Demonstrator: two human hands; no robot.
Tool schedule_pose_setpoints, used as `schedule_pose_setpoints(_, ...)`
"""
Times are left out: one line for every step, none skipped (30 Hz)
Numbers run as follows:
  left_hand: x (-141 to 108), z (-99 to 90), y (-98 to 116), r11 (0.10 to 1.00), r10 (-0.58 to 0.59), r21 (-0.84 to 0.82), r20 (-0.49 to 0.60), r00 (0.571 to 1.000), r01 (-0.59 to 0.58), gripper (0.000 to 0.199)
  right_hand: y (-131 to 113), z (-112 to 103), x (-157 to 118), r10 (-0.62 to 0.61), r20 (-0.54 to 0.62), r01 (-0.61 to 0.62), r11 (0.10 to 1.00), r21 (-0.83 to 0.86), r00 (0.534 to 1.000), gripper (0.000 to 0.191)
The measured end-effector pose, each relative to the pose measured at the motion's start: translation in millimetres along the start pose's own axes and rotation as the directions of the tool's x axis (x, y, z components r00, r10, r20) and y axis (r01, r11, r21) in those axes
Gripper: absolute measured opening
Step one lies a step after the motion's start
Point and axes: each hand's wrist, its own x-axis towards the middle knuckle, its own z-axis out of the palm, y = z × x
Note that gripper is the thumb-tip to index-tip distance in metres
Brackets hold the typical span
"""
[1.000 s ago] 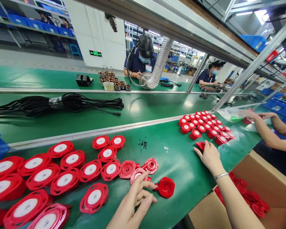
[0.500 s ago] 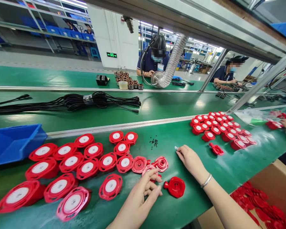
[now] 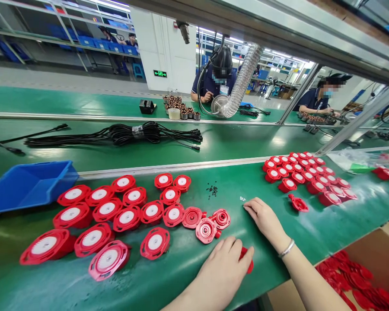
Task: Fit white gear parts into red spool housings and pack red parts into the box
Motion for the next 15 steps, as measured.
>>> schedule_pose_setpoints(1,0.5,2,1.000,-0.021,0.002,0.034,0.999,0.021,0.046,0,1,0,0.000,-0.008,0.000,1.000,0.002,1.000,0.025)
schedule_pose_setpoints(1,-0.4,4,0.999,-0.040,-0.007,0.064,0.997,0.040,0.050,1,2,-1,0.000,-0.017,0.000,1.000,0.004,1.000,0.024)
schedule_pose_setpoints(0,-2.6,4,0.998,-0.055,-0.030,0.092,0.994,0.058,0.055,1,3,-2,0.001,-0.025,-0.001,1.000,0.006,1.000,0.023)
schedule_pose_setpoints(-1,-6.0,5,0.994,-0.072,-0.071,0.121,0.990,0.081,0.058,1,3,-2,0.003,-0.033,-0.003,1.000,0.008,0.999,0.022)
schedule_pose_setpoints(-3,-10.0,4,0.983,-0.098,-0.139,0.145,0.985,0.118,0.057,1,4,-2,0.005,-0.040,-0.005,1.000,0.010,0.999,0.021)
schedule_pose_setpoints(-6,-14.5,3,0.957,-0.133,-0.237,0.159,0.978,0.169,0.054,1,4,-3,0.008,-0.047,-0.008,1.000,0.011,0.999,0.020)
schedule_pose_setpoints(-8,-18.8,0,0.904,-0.183,-0.360,0.158,0.970,0.229,0.049,1,4,-3,0.011,-0.051,-0.010,1.000,0.012,0.999,0.020)
schedule_pose_setpoints(-11,-22.7,-3,0.818,-0.249,-0.497,0.149,0.957,0.290,0.044,1,4,-3,0.012,-0.054,-0.011,1.000,0.012,0.998,0.020)
schedule_pose_setpoints(-13,-25.7,-6,0.698,-0.318,-0.633,0.145,0.937,0.335,0.039,1,4,-3,0.013,-0.056,-0.012,1.000,0.013,0.998,0.020)
schedule_pose_setpoints(-16,-27.7,-10,0.550,-0.380,-0.754,0.159,0.911,0.361,0.034,1,5,-3,0.013,-0.057,-0.012,1.000,0.013,0.998,0.020)
schedule_pose_setpoints(-18,-28.7,-14,0.386,-0.420,-0.847,0.193,0.887,0.366,0.033,1,5,-3,0.013,-0.060,-0.013,1.000,0.012,0.998,0.020)
schedule_pose_setpoints(-20,-28.8,-18,0.222,-0.431,-0.906,0.241,0.869,0.361,0.038,1,5,-3,0.015,-0.063,-0.014,1.000,0.010,0.998,0.021)
schedule_pose_setpoints(-23,-28.5,-22,0.074,-0.416,-0.934,0.289,0.862,0.348,0.048,0,6,-3,0.017,-0.068,-0.017,1.000,0.007,0.998,0.021)
schedule_pose_setpoints(-25,-28.1,-26,-0.047,-0.388,-0.943,0.322,0.864,0.330,0.058,0,6,-3,0.019,-0.072,-0.019,1.000,0.004,0.997,0.021)
schedule_pose_setpoints(-27,-28.3,-29,-0.130,-0.364,-0.942,0.335,0.869,0.309,0.065,0,6,-3,0.020,-0.076,-0.020,1.000,0.000,0.997,0.021)
